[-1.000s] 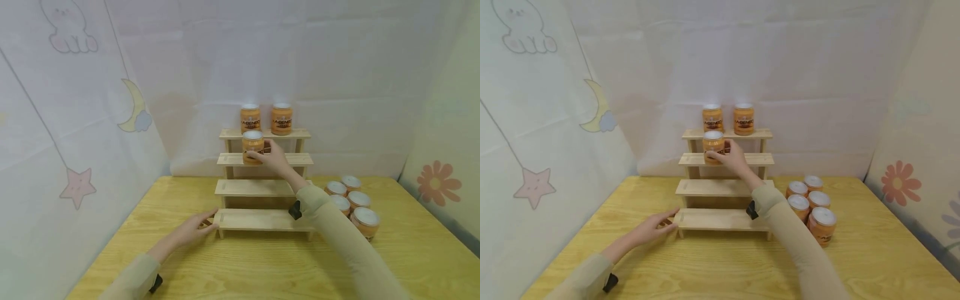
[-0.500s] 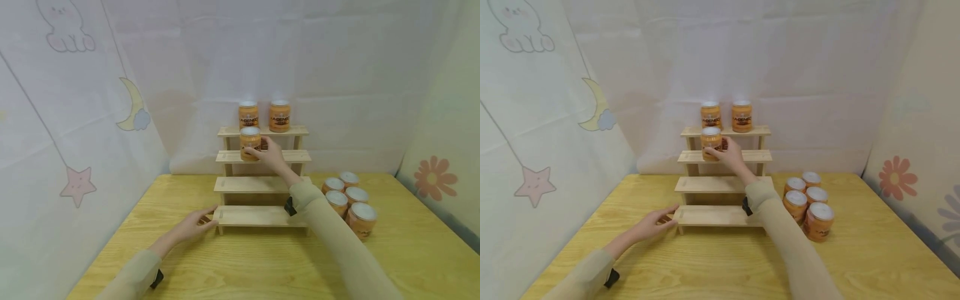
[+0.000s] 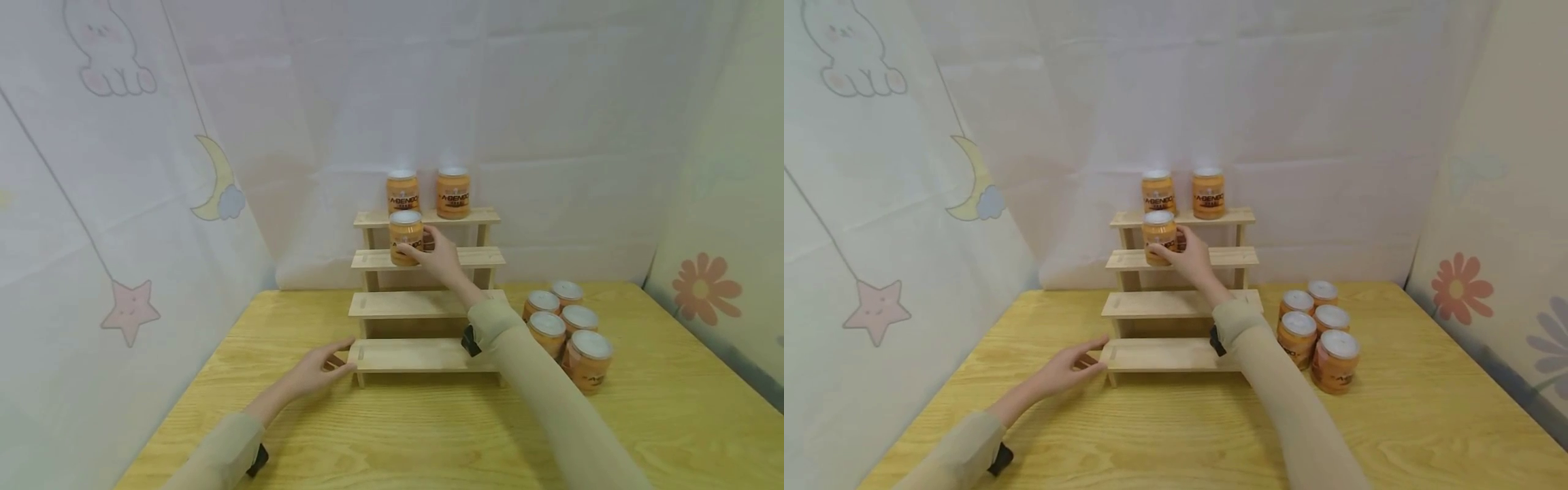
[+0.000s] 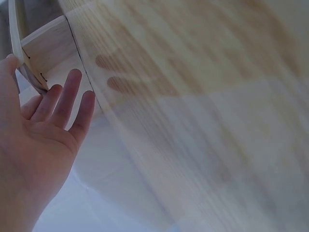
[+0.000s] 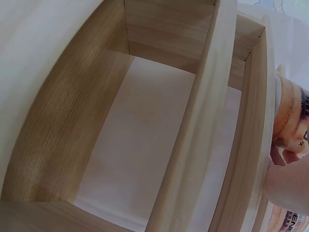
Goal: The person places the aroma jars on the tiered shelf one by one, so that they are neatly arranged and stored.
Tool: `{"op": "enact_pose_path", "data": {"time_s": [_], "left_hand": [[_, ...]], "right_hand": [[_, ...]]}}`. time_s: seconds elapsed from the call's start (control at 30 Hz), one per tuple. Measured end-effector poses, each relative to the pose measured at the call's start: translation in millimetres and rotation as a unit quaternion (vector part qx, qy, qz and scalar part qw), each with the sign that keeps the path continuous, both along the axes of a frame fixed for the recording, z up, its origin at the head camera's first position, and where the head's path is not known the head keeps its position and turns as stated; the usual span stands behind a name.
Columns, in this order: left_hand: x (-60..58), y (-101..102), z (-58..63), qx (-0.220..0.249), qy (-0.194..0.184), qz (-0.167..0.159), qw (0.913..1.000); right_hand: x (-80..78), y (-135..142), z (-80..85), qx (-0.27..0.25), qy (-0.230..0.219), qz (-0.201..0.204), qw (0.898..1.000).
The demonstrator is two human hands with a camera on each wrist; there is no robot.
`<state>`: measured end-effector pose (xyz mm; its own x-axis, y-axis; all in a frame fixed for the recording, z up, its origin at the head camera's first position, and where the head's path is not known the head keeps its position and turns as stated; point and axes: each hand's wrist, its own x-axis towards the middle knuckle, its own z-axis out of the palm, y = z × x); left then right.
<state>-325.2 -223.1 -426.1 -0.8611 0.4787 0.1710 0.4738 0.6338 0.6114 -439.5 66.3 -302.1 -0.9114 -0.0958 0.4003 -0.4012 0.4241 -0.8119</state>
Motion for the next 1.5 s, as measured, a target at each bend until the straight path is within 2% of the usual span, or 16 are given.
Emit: {"op": "enact_pose_path", "data": {"time_s": [0.3,0.57,0.8,1.03,1.27,1.5], "left_hand": [[-1.8,-2,-0.3,0.001,0.002,-0.007,1.0],[-3.1,2,-3.5,-0.005,0.0,-0.002,1.0],[-3.8,4,-2.0,0.0,0.0,0.005,1.0],[-3.8,2,-0.3,0.004,-0.005,0.011,0.9999],[-1.9,6,-0.2,0.006,-0.012,0.02,0.9997],[-2.4,10,1.1,0.008,-0.021,0.004,0.9997]], "right_hand": [[-1.9,-4,-2.8,-0.005,0.018,-0.004,1.0],[3.7,8,-5.4,0.01,0.008,0.044,0.999],[20.4,40,1.2,0.025,-0.014,0.042,0.999],[32.0,72,5.8,0.022,0.005,0.064,0.998],[40.1,110,0.2,0.03,-0.011,0.085,0.996],[62.1,153,-8.2,0.063,-0.02,0.092,0.994]]}}
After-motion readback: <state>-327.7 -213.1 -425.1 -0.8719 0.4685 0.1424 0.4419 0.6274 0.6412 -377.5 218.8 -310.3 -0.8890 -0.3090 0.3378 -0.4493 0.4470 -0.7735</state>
